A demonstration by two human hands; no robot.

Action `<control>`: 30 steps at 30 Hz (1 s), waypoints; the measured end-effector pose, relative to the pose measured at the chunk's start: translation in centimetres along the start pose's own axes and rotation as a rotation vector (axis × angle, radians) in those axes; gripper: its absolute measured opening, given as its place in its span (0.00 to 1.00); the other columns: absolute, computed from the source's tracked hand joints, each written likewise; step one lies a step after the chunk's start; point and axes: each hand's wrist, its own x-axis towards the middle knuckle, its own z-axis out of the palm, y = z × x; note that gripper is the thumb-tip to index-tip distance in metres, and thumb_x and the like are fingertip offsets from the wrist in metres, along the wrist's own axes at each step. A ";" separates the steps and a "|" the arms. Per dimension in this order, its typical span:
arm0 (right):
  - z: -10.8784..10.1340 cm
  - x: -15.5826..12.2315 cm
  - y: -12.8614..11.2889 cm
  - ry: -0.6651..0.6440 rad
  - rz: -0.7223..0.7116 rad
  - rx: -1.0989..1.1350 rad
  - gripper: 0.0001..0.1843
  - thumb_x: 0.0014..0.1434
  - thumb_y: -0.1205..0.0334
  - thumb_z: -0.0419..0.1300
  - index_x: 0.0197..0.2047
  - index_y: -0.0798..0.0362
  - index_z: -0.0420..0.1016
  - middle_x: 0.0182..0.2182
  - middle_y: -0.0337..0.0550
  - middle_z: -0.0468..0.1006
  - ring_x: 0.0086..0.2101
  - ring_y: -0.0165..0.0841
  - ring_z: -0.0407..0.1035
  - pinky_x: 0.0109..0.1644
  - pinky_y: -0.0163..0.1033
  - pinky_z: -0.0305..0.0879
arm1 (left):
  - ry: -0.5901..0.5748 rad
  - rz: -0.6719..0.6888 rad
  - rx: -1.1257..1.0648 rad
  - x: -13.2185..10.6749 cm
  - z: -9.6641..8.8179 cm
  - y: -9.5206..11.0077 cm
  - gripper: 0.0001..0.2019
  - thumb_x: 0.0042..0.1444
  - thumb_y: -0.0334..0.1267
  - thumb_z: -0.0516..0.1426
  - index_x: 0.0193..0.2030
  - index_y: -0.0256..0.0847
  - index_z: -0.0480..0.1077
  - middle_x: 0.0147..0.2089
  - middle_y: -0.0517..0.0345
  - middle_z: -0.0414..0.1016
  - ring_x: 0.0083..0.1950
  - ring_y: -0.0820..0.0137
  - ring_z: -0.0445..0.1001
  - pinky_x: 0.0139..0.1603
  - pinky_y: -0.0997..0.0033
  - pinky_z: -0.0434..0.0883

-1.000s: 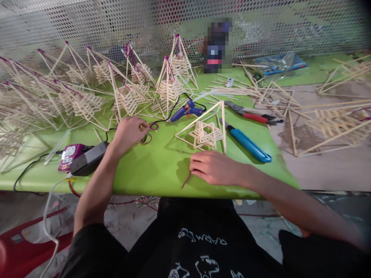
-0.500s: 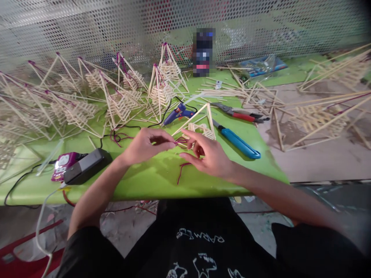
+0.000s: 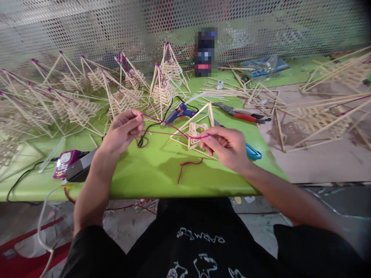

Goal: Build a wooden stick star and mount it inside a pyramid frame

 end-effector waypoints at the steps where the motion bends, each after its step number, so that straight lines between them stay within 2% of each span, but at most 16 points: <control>1: 0.1 -0.1 0.0 0.000 -0.017 0.007 0.07 0.66 0.59 0.64 0.40 0.53 0.81 0.25 0.36 0.78 0.18 0.22 0.65 0.19 0.29 0.60 | 0.018 -0.001 -0.022 0.0 -0.1 0.2 0.13 0.53 0.44 0.69 0.35 0.41 0.72 0.23 0.66 0.63 0.20 0.81 0.50 0.20 0.77 0.48; 4: 0.3 -0.4 0.0 0.021 -0.047 0.001 0.07 0.66 0.60 0.64 0.39 0.54 0.81 0.24 0.37 0.78 0.18 0.22 0.67 0.19 0.30 0.61 | 0.062 0.009 -0.029 -0.2 -0.1 0.7 0.13 0.55 0.43 0.68 0.35 0.42 0.70 0.24 0.67 0.61 0.22 0.80 0.50 0.22 0.75 0.49; 9: 0.2 -0.5 -0.1 0.070 0.011 -0.050 0.11 0.66 0.57 0.63 0.36 0.54 0.80 0.23 0.37 0.77 0.17 0.22 0.64 0.18 0.30 0.59 | 0.159 0.064 -0.053 -0.1 -0.8 1.2 0.12 0.53 0.41 0.68 0.34 0.41 0.69 0.26 0.65 0.59 0.23 0.79 0.47 0.23 0.75 0.49; 13: 0.0 -0.3 0.0 0.075 0.044 -0.043 0.12 0.66 0.55 0.63 0.35 0.53 0.80 0.23 0.36 0.77 0.17 0.23 0.65 0.18 0.30 0.59 | 0.211 0.080 -0.031 0.3 -1.9 1.3 0.10 0.55 0.40 0.66 0.35 0.43 0.68 0.27 0.64 0.57 0.25 0.77 0.45 0.23 0.72 0.46; 18: -0.2 -0.4 0.0 0.077 0.042 -0.078 0.12 0.66 0.55 0.63 0.35 0.53 0.81 0.22 0.37 0.77 0.16 0.23 0.64 0.18 0.31 0.58 | 0.261 0.120 0.043 0.7 -4.0 1.2 0.12 0.55 0.40 0.66 0.42 0.43 0.70 0.26 0.68 0.60 0.25 0.80 0.47 0.27 0.74 0.46; 20: -0.2 -0.6 0.0 0.089 0.020 -0.133 0.12 0.66 0.56 0.62 0.34 0.53 0.81 0.22 0.37 0.77 0.17 0.23 0.64 0.18 0.32 0.58 | 0.341 0.188 0.243 0.7 -4.8 1.0 0.11 0.58 0.41 0.64 0.46 0.43 0.71 0.27 0.69 0.64 0.25 0.82 0.52 0.29 0.75 0.50; 22: -0.3 -0.7 -0.1 0.093 -0.023 -0.219 0.12 0.66 0.56 0.62 0.34 0.52 0.81 0.22 0.37 0.77 0.18 0.24 0.64 0.20 0.32 0.59 | 0.464 0.276 0.598 0.6 -5.3 0.7 0.12 0.62 0.40 0.62 0.51 0.42 0.72 0.29 0.68 0.69 0.28 0.81 0.60 0.32 0.73 0.56; 24: -0.3 -0.8 -0.2 0.088 -0.090 -0.325 0.11 0.66 0.58 0.61 0.34 0.52 0.80 0.21 0.36 0.77 0.18 0.25 0.64 0.21 0.33 0.59 | 0.548 0.310 0.980 0.5 -5.6 0.5 0.15 0.62 0.38 0.59 0.55 0.41 0.72 0.31 0.66 0.73 0.30 0.77 0.67 0.36 0.70 0.63; 26: -0.1 -0.8 -0.3 0.069 -0.189 -0.427 0.09 0.66 0.61 0.61 0.33 0.51 0.79 0.20 0.36 0.76 0.19 0.25 0.63 0.22 0.34 0.59 | 0.549 0.242 1.262 0.4 -5.8 0.3 0.17 0.60 0.36 0.58 0.56 0.41 0.72 0.31 0.62 0.76 0.31 0.71 0.72 0.41 0.66 0.68; 28: 0.1 -0.9 -0.2 0.018 -0.305 -0.511 0.07 0.65 0.64 0.60 0.34 0.51 0.78 0.22 0.36 0.76 0.19 0.25 0.62 0.23 0.34 0.59 | 0.495 0.109 1.426 0.3 -5.9 0.2 0.19 0.58 0.34 0.58 0.57 0.41 0.72 0.33 0.58 0.79 0.35 0.65 0.76 0.44 0.61 0.70; 30: 0.4 -1.1 0.1 -0.070 -0.388 -0.570 0.06 0.65 0.65 0.60 0.38 0.52 0.78 0.24 0.37 0.78 0.20 0.25 0.63 0.24 0.34 0.60 | 0.490 0.070 1.513 0.3 -5.7 0.2 0.22 0.57 0.36 0.60 0.59 0.42 0.72 0.42 0.51 0.82 0.45 0.56 0.78 0.48 0.55 0.71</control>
